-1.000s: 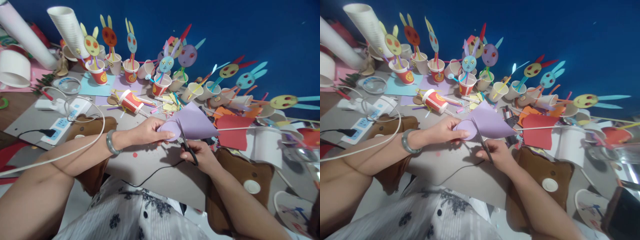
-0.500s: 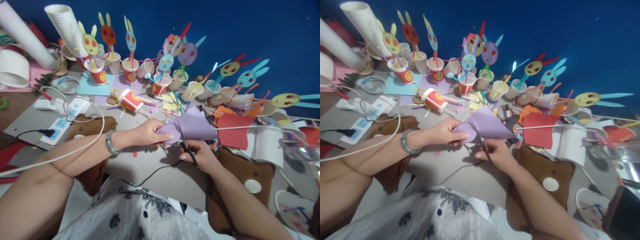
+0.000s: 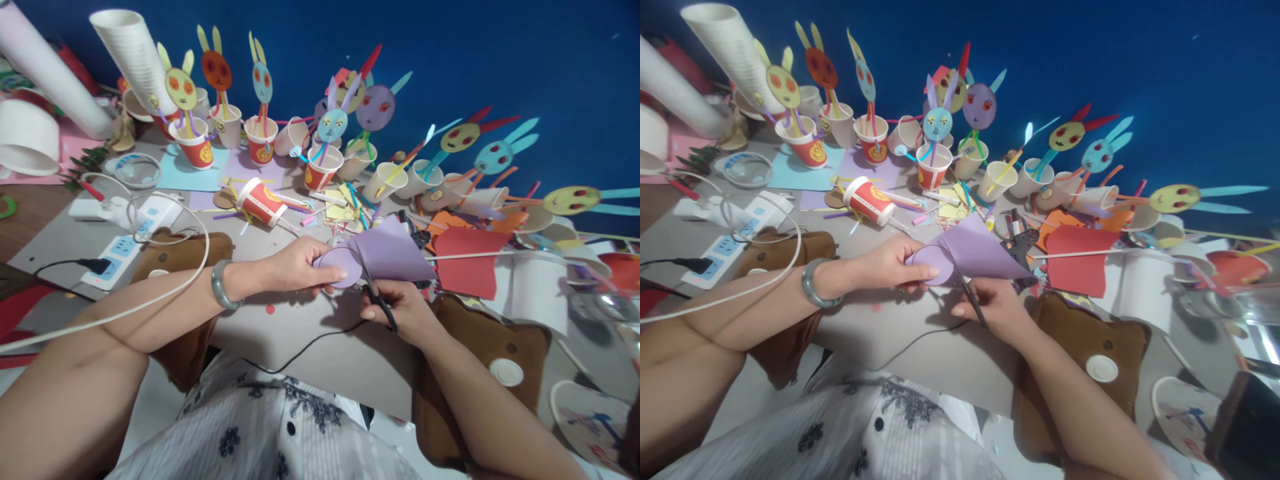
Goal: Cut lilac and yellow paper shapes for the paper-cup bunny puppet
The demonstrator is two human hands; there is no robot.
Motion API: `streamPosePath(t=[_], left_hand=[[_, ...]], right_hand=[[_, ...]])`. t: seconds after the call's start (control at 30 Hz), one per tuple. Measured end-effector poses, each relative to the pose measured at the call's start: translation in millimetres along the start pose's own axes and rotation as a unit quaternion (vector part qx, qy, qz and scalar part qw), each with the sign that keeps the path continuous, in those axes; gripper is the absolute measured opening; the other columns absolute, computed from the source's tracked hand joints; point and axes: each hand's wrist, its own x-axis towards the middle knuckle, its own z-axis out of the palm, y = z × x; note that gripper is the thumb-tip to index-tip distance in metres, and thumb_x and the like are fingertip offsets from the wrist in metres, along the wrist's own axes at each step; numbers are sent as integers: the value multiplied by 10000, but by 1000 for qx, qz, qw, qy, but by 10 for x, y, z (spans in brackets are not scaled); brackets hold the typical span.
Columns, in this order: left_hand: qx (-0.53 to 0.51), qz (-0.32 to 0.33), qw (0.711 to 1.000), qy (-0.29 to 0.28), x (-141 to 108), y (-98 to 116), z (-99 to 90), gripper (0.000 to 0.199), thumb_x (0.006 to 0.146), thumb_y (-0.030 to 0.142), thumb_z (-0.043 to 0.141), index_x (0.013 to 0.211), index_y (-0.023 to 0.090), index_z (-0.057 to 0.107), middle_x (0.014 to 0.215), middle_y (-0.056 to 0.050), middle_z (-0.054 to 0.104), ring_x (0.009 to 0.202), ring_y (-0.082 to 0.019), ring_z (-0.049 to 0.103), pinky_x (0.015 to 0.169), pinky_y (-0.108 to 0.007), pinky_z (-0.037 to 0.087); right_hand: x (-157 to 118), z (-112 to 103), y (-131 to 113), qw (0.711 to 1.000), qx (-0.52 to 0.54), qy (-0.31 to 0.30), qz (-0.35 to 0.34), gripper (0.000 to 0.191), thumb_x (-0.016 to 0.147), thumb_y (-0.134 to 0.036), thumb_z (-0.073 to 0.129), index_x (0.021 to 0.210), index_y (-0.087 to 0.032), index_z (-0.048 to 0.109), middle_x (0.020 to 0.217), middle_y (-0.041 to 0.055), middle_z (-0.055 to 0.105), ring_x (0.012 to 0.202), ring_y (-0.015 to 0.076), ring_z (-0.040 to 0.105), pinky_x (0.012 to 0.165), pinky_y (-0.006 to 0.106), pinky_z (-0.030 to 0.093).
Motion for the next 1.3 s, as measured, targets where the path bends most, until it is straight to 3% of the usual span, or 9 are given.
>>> streamPosePath(t=[0.5,0.87,1.3], left_hand=[[10,13,1000,5,-4,11,-15,298,855,399,669,743,127,619,561,6,603,429,-77,555,407,-161,449],[31,35,999,10,-7,9,-43,290,880,391,642,764,126,624,583,0,600,445,-68,538,433,-166,455],[15,35,999,17,-1,9,-39,271,868,379,653,788,122,630,582,10,600,432,-61,540,423,-154,440]], right_hand=[[-21,-13,4,1000,4,10,13,536,528,-610,879,548,-167,578,481,-43,440,475,79,320,444,248,275],[-14,-34,-11,1000,-9,5,-23,571,540,-668,855,538,-186,549,491,-33,440,472,91,333,459,269,275],[-27,-44,58,1000,9,3,-16,564,562,-664,851,567,-179,563,485,-37,461,470,90,346,446,255,251]])
